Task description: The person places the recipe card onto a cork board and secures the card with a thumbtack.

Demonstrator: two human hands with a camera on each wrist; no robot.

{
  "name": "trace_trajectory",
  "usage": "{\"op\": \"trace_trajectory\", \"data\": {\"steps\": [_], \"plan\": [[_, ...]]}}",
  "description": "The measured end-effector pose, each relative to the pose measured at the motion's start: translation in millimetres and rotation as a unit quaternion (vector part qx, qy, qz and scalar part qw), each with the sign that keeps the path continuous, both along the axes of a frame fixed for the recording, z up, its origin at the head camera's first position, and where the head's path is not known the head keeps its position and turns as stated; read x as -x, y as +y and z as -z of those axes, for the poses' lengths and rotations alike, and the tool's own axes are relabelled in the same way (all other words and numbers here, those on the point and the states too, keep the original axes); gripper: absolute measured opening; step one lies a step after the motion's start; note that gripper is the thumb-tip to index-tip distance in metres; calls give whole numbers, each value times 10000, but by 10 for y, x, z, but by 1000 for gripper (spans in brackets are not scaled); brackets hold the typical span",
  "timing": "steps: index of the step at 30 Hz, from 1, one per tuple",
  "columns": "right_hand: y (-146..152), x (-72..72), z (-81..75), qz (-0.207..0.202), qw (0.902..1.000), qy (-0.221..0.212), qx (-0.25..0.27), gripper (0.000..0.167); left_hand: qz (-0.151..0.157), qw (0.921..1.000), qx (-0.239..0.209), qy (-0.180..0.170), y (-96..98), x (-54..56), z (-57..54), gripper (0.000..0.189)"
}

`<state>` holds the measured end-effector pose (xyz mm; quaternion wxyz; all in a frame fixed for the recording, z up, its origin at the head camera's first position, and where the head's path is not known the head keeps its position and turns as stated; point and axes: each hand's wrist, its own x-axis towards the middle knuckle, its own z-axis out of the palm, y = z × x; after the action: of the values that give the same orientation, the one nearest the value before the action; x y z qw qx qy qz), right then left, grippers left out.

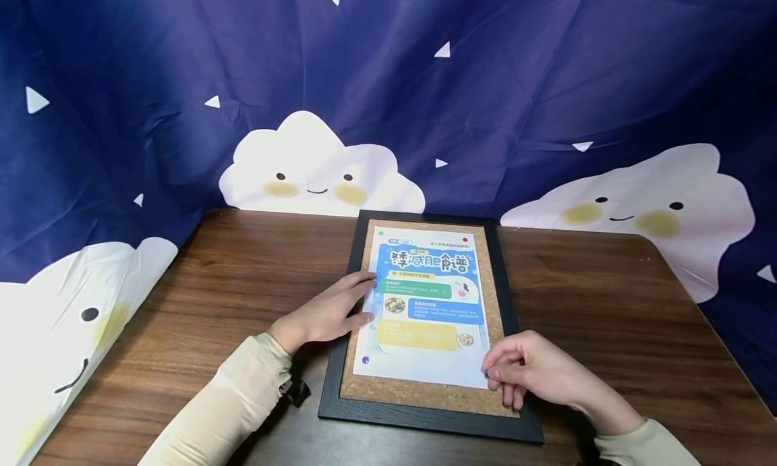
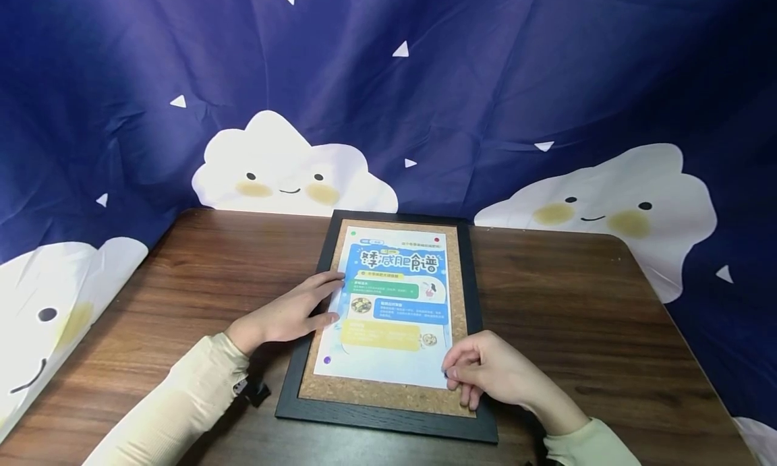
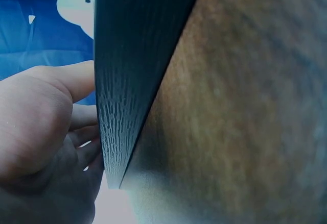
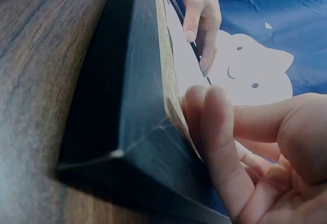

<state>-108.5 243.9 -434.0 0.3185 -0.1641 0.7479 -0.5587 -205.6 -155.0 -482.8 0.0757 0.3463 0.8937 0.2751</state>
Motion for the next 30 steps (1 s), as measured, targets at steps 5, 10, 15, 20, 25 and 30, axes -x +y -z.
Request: {"op": "trace_trajectory", "data": {"steps": [5,10,15,20,25,30], "plan": [[-70,20,-34,83,9992,-84,-385,16,23,10000,44,0,-9,11,17,73],[-113,56,-78,5,9985,-131,-533,16,86,9999,28,-87,6,-22,-102,73],[-139,99,-116,-141,9982,-154,-570,16,36,9997,110,-209,43,-81,-271,69],[-160,145,-143,-302,9967,-263,-704,13,19,9999,77,-104,14,-14,-110,71],[-176,211,-164,-456,9938,-382,-944,6,1,9999,-72,-101,-24,57,53,74],[-144,241,-151,-491,9924,-369,-1070,4,-25,9999,-4,-101,-13,9,-43,72]]}}
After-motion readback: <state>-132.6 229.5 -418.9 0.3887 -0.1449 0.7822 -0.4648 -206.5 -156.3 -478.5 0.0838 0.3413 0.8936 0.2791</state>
